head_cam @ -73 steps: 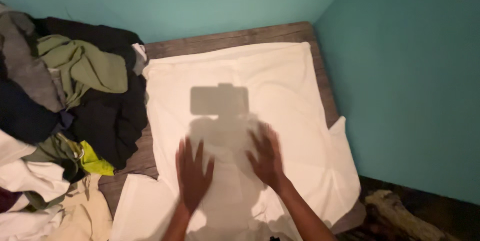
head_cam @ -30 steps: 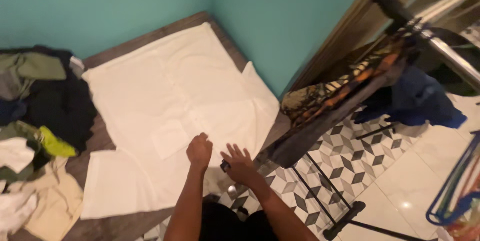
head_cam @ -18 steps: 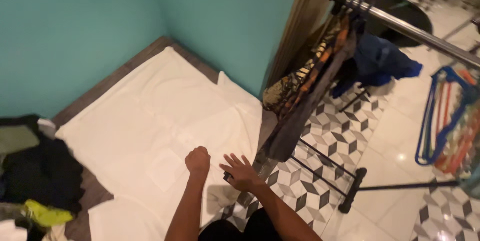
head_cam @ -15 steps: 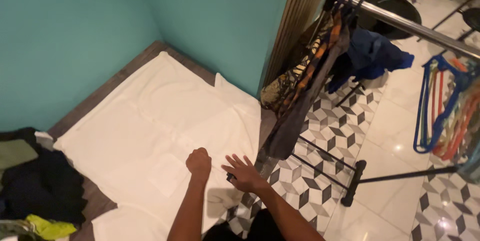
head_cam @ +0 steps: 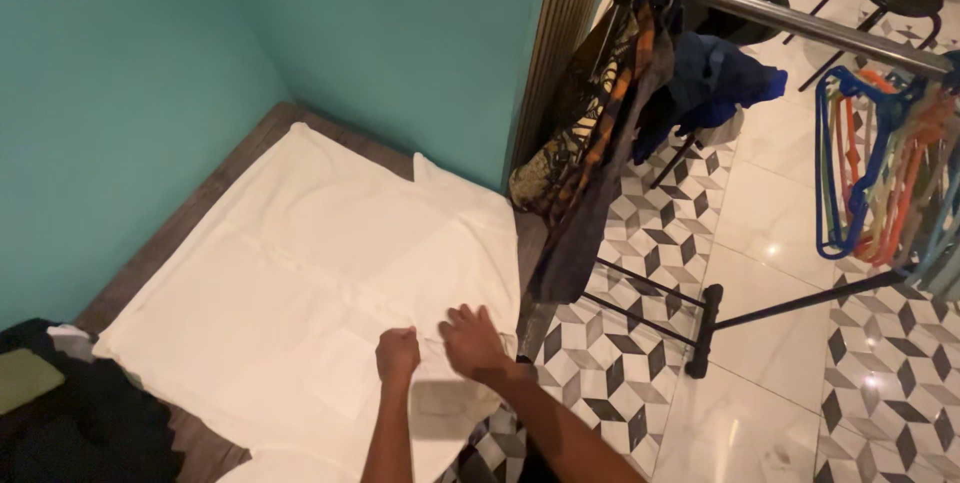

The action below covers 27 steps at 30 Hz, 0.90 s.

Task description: The person hangs a patterned shirt on a hanger and places it on a clothing rack. They then unfold a white shirt on a table, smooth it out, and place a hanger on it.

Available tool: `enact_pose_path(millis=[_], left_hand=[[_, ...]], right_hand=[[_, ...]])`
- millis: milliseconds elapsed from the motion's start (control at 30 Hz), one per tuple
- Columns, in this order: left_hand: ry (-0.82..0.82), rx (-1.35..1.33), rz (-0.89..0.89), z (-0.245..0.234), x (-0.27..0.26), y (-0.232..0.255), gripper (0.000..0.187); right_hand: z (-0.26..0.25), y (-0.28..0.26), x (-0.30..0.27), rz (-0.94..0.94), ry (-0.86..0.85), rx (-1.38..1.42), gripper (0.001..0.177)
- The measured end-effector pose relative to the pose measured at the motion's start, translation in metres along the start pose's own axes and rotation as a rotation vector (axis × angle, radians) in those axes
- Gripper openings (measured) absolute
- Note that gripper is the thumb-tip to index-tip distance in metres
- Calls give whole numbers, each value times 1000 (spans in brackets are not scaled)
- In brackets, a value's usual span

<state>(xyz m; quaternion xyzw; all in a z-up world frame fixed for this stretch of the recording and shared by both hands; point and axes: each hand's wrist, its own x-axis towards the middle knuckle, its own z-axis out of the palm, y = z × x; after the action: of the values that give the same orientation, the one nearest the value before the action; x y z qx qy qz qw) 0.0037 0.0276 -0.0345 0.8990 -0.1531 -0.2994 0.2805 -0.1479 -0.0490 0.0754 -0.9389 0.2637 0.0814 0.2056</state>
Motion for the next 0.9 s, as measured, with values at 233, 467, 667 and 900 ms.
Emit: enact_pose_path(millis=[233, 467, 667, 900], left_hand=[[69, -248, 58, 14, -4, -26, 31], [334, -99, 546, 39, -3, -46, 22], [248, -109, 487, 12, -30, -28, 23], [54, -97, 193, -23, -48, 3, 24]], right_hand=[[46, -14, 44, -21, 259, 461, 16], [67, 7, 60, 58, 207, 523, 18], [79, 4, 58, 52, 288, 489, 18], [71, 8, 58, 28, 292, 536, 21]])
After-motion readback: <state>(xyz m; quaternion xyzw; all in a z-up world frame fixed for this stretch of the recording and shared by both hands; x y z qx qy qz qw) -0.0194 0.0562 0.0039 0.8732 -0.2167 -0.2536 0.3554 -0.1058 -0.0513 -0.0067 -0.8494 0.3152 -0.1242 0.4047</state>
